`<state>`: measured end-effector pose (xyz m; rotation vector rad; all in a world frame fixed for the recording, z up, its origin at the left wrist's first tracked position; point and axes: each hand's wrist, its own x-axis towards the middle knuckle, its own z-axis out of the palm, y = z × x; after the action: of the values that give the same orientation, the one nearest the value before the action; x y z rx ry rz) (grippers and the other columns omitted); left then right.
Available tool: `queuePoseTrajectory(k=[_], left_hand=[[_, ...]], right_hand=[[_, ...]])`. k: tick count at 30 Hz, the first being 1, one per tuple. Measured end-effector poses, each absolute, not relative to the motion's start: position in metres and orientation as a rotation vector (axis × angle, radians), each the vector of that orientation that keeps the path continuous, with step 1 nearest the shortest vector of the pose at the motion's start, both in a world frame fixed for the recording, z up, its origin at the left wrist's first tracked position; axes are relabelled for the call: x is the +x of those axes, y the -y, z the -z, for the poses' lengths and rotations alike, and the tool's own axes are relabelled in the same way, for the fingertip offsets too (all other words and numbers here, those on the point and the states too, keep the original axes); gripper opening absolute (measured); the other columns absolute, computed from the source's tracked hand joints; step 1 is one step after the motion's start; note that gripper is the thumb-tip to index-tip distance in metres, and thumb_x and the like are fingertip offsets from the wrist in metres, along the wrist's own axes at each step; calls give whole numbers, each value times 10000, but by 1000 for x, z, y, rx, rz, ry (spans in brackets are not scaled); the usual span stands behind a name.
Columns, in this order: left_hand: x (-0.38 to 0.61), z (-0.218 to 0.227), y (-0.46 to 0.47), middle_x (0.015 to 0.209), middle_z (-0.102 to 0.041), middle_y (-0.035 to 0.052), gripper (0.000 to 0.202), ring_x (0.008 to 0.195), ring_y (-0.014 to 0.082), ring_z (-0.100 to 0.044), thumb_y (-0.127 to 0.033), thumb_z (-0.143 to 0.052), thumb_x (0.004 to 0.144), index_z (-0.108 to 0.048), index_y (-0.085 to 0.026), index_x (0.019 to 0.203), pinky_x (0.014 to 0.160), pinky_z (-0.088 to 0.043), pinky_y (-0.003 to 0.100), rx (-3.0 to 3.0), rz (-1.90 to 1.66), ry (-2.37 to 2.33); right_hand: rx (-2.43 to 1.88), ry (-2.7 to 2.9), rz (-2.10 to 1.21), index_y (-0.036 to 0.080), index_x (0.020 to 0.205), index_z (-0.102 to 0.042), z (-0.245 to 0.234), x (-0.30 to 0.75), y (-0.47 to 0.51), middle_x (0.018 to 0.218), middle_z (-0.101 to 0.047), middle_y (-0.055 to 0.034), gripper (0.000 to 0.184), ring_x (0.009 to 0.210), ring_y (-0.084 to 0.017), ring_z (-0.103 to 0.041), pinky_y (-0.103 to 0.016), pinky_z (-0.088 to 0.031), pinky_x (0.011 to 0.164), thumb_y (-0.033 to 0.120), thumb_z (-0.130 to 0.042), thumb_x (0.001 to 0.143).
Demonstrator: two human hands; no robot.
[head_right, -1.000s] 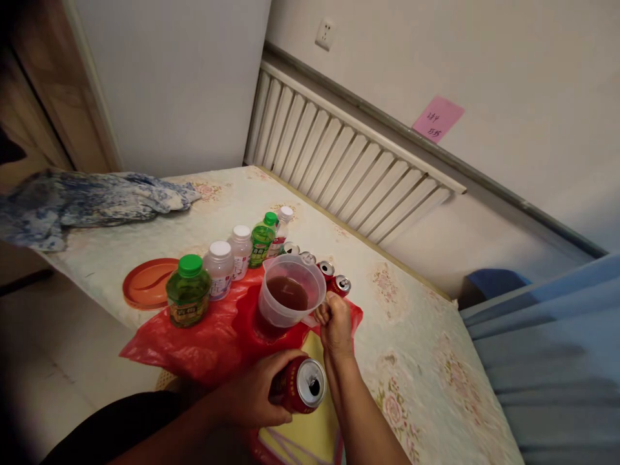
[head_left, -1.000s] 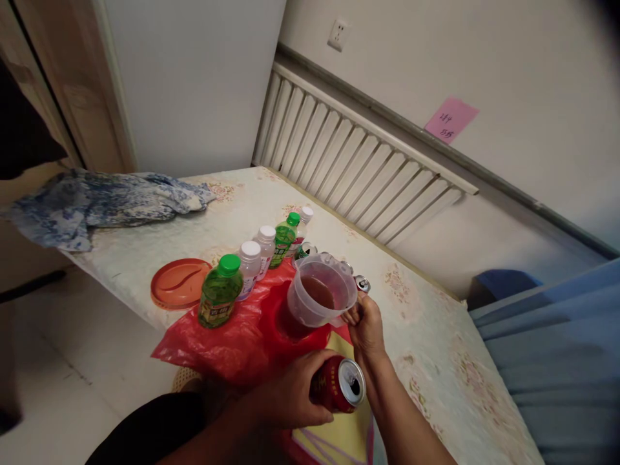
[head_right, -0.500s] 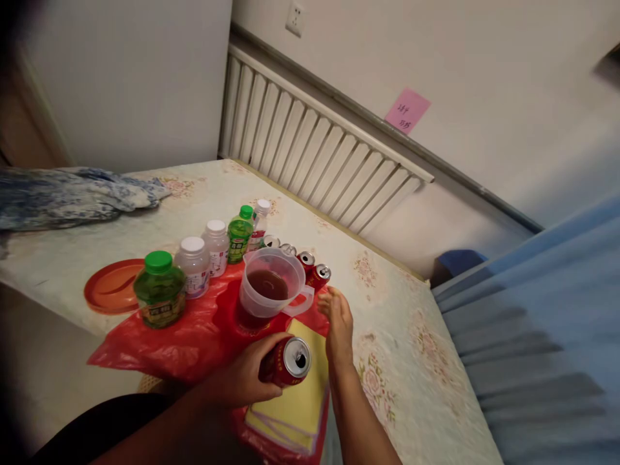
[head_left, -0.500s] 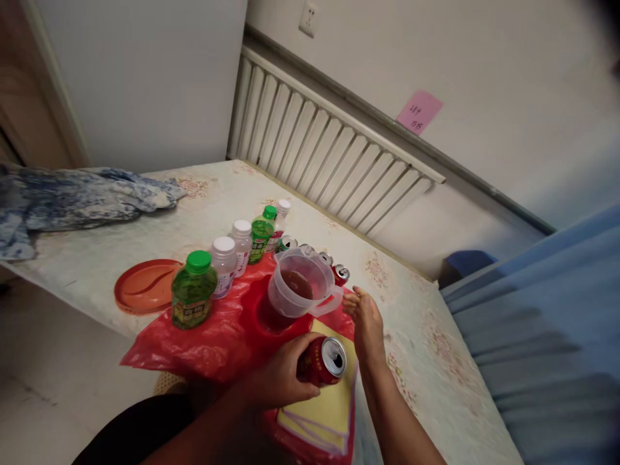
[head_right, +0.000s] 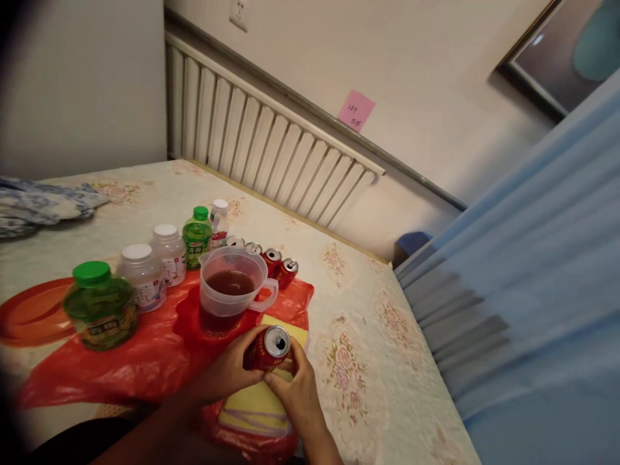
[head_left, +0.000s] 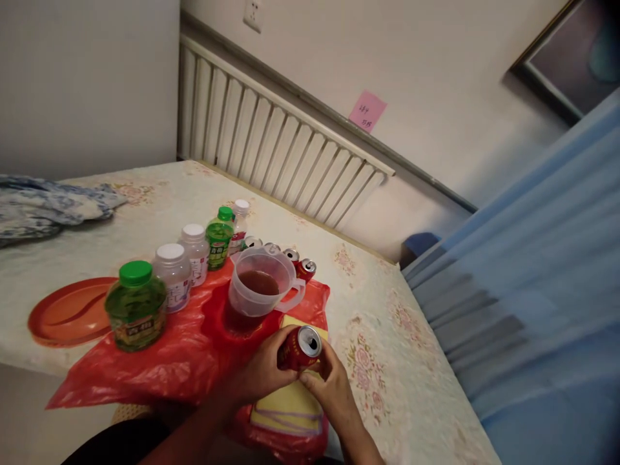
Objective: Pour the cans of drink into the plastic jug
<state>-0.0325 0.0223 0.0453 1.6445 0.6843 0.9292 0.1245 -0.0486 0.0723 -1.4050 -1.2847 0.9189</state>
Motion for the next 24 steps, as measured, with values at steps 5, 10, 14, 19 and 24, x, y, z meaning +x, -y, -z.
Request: queuePoseTrajectory(k=[5,10,14,19,24], left_hand=[[-23,-42,-25,1285,-590,70,654,1190,250,-544,-139,-662,636,-489,-221,1261,1050,-420,399,1641,-946,-675],[-19,-37,-27,1297,-579,84,650,1198,256,-533,-172,-676,655,-480,-212,1274,1059,-405,403,1693,-943,-668],[-17,-39,-28,1289,-583,86,648,1189,257,-539,-169,-668,653,-481,-208,1272,1048,-416,402,1707,-926,-669],[-16,-44,-27,1284,-586,95,632,1179,261,-549,-176,-662,655,-489,-201,1262,1034,-433,404,1704,-898,-677],[-14,-40,-28,1307,-575,97,642,1194,275,-537,-188,-662,652,-487,-204,1269,1054,-416,420,1738,-895,-668]], right_hand=[[-1493,1255,-771,210,1211,-596,-63,125,42,1177,-670,-73,640,1035,-275,-650,-377,-548,876,182,-758,592],[-1492,1267,-771,208,1169,-613,-65,125,39,1148,-680,-55,585,1081,-266,-631,-356,-533,909,164,-728,597],[-1492,1256,-766,204,1142,-623,-67,125,38,1123,-688,-55,572,1057,-268,-640,-366,-527,915,180,-739,583],[-1517,1239,-748,206,1112,-629,-63,127,39,1094,-696,-48,551,1019,-260,-653,-352,-543,885,156,-725,572],[-1542,1213,-748,226,1104,-631,-62,127,40,1071,-704,-35,560,1005,-261,-658,-353,-549,871,142,-723,558]])
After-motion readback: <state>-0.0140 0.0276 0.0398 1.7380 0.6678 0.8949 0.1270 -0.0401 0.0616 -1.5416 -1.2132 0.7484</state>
